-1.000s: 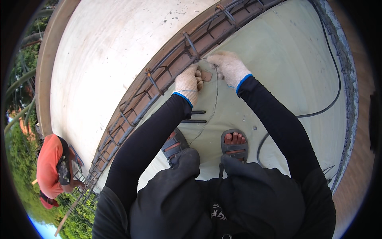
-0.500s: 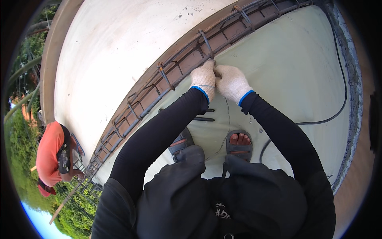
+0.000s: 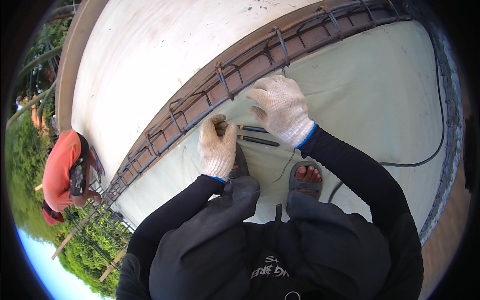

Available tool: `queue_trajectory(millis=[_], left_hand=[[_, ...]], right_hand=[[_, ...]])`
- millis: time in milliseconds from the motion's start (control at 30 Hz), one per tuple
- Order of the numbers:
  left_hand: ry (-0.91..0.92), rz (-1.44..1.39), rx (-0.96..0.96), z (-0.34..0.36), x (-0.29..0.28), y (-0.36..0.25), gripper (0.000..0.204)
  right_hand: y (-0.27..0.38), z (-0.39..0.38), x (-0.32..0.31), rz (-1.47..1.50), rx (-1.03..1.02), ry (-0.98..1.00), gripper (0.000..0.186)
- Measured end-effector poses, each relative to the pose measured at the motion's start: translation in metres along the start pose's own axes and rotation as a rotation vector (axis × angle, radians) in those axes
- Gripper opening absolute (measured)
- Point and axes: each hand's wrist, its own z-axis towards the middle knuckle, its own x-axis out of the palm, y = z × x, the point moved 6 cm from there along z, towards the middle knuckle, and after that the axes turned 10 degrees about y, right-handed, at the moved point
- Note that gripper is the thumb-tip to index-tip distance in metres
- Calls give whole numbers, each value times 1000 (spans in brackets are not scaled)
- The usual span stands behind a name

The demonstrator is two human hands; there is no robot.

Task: The person ties metal rebar bars together using wire and pliers on a concrete surface. They repeatedly wrap wire around intersecting bars and twist it with pliers to secure the connections.

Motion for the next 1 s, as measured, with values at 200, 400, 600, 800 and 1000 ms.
queue_trajectory(millis=[200,400,600,800,1000], left_hand=[[-164,776,583,30,-39,-63,59],[211,340,353,66,-30,-31,48],[210,320,284,67,-25,-29,53],[149,370,317,66,-20,-32,49],[-145,435,744,17,-17,-13,38]], right_hand=[[-12,60,23,-205,18,396,50],[-11,89,27,-112,97,652,39],[-7,91,32,-204,59,655,32],[-20,73,55,-302,-169,235,19],[-15,49,29,-232,-136,-111,33]])
